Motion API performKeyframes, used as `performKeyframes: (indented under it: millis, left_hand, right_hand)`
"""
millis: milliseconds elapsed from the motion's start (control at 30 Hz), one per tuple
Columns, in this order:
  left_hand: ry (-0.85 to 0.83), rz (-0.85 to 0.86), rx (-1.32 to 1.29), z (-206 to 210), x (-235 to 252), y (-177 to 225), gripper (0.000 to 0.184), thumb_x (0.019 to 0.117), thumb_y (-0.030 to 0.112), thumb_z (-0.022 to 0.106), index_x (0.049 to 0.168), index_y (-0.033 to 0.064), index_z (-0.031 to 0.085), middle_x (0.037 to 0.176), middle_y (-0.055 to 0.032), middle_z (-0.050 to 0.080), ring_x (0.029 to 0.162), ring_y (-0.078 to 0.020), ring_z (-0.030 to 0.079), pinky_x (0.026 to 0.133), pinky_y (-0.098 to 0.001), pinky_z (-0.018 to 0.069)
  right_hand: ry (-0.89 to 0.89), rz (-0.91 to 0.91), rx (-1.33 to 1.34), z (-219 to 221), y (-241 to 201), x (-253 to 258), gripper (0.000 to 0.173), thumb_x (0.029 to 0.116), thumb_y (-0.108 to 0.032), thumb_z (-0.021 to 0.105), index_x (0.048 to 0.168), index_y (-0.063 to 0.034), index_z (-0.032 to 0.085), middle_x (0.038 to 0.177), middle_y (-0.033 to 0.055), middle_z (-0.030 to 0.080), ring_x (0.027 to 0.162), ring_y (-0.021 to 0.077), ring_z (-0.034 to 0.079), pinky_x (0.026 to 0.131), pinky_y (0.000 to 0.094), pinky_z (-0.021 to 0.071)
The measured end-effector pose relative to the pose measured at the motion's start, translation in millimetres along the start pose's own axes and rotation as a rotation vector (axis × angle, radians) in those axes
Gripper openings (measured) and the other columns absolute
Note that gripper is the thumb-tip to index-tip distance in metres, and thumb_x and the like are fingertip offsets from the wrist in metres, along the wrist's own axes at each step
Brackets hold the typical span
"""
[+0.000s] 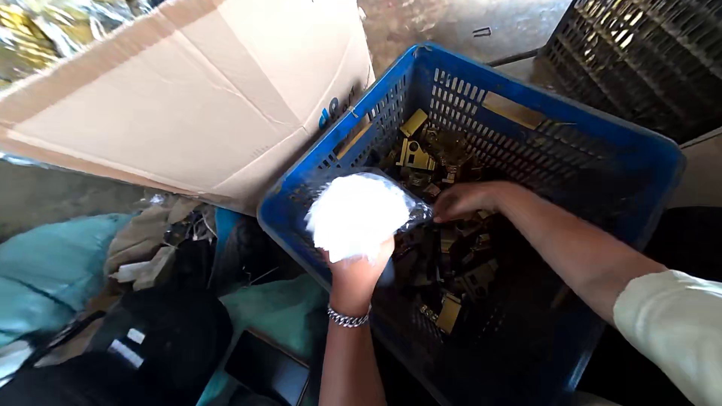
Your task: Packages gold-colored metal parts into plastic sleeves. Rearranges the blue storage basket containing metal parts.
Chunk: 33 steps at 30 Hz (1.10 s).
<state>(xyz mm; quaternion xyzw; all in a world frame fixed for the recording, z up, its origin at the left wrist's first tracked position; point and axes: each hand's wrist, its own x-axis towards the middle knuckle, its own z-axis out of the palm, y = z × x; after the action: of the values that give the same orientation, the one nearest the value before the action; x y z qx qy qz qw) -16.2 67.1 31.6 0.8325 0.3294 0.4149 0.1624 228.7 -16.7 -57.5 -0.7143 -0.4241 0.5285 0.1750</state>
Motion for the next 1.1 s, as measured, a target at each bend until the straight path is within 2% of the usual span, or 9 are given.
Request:
performKeyframes:
  millis: [133, 300, 467, 567, 633, 767, 867, 967, 1100]
  left_hand:
    - [0.097, -0.085, -0.135, -9, 5, -8, 0.039, 0.0805, 0.01, 0.079, 0.108, -0.0129, 0.064, 0.099, -0.0127, 0.07, 0.098, 0.0, 0.065, 0.088, -0.0168, 0.0518]
    - [0.153, -0.133, -0.286, -2, 6, -11, 0.047, 0.076, 0.007, 0.083, 0.108, -0.0178, 0.06, 0.099, -0.0104, 0.07, 0.098, 0.0025, 0.065, 0.09, -0.0162, 0.0526]
    - [0.093, -0.173, -0.286, 6, 7, -6, 0.058, 0.0712, 0.012, 0.086, 0.113, -0.0187, 0.06, 0.102, -0.0178, 0.071, 0.099, -0.0054, 0.067, 0.092, -0.0215, 0.0528]
    - [0.059, -0.13, -0.283, 9, 4, 3, 0.05, 0.0705, 0.013, 0.086, 0.105, -0.0167, 0.065, 0.094, -0.0174, 0.072, 0.091, -0.0079, 0.07, 0.087, -0.0236, 0.0551]
    - [0.004, -0.119, -0.309, 11, 0, 10, 0.046, 0.0715, 0.014, 0.084, 0.104, -0.0142, 0.067, 0.093, -0.0166, 0.073, 0.09, -0.01, 0.071, 0.087, -0.0265, 0.056]
    - [-0.192, -0.448, -0.629, 4, -5, 31, 0.053, 0.0755, 0.004, 0.084, 0.119, -0.0117, 0.058, 0.103, -0.0091, 0.07, 0.096, -0.0049, 0.067, 0.09, -0.023, 0.056]
    - [-0.161, -0.66, -0.836, -6, 2, 33, 0.042, 0.0791, -0.008, 0.077, 0.115, -0.0064, 0.055, 0.091, -0.0033, 0.069, 0.08, -0.0045, 0.067, 0.077, -0.0225, 0.0581]
    - [-0.275, -0.607, -0.94, -21, -1, 28, 0.019, 0.0854, -0.009, 0.068, 0.101, -0.0014, 0.06, 0.079, 0.0007, 0.067, 0.07, -0.0037, 0.063, 0.069, -0.0206, 0.0549]
    - [-0.198, -0.357, -1.0, -25, -9, 22, 0.013, 0.0838, -0.003, 0.067, 0.096, 0.0013, 0.066, 0.081, 0.0036, 0.069, 0.07, -0.001, 0.062, 0.068, -0.0187, 0.054]
  right_hand:
    - [0.142, 0.387, -0.367, 61, 63, 39, 0.052, 0.1025, -0.028, 0.06, 0.145, 0.0004, 0.054, 0.162, 0.034, 0.022, 0.147, 0.0575, 0.021, 0.113, 0.0752, 0.0221]
    - [0.104, 0.38, -0.323, 64, 35, 25, 0.046, 0.1026, -0.028, 0.061, 0.141, -0.003, 0.059, 0.165, 0.0325, 0.014, 0.149, 0.0566, 0.015, 0.114, 0.0714, 0.0247]
    - [0.268, 0.04, 0.197, -13, -24, -47, 0.046, 0.102, -0.03, 0.064, 0.133, 0.0045, 0.06, 0.133, 0.0275, 0.059, 0.125, 0.0367, 0.055, 0.108, 0.0543, 0.0416]
    - [0.406, -0.285, 0.343, -19, -49, -116, 0.048, 0.0919, -0.02, 0.073, 0.13, -0.0041, 0.05, 0.102, 0.0086, 0.066, 0.084, 0.0171, 0.07, 0.074, 0.0365, 0.0622]
    - [0.233, -0.39, 0.481, 0, -69, -151, 0.054, 0.0923, -0.017, 0.068, 0.138, -0.0102, 0.04, 0.107, 0.0058, 0.07, 0.074, 0.0168, 0.074, 0.061, 0.0328, 0.0653]
    - [0.477, -0.417, 0.35, 43, -90, -136, 0.039, 0.0959, -0.017, 0.066, 0.128, -0.0006, 0.049, 0.102, 0.0082, 0.066, 0.084, 0.0108, 0.068, 0.075, 0.0282, 0.0594]
    - [0.735, -0.455, -0.193, 68, -94, -108, 0.034, 0.0947, -0.013, 0.066, 0.121, 0.0078, 0.063, 0.119, 0.0284, 0.065, 0.099, 0.0397, 0.07, 0.084, 0.0548, 0.0578]
    - [0.364, -0.135, -0.293, 74, -118, -97, 0.051, 0.1049, -0.019, 0.056, 0.146, 0.0045, 0.039, 0.142, 0.029, 0.051, 0.116, 0.0451, 0.063, 0.096, 0.0578, 0.0512]
    - [0.435, 0.045, -0.214, 59, -116, -83, 0.06, 0.1073, -0.024, 0.052, 0.153, 0.0051, 0.026, 0.153, 0.0283, 0.04, 0.121, 0.0427, 0.062, 0.101, 0.0536, 0.0501]
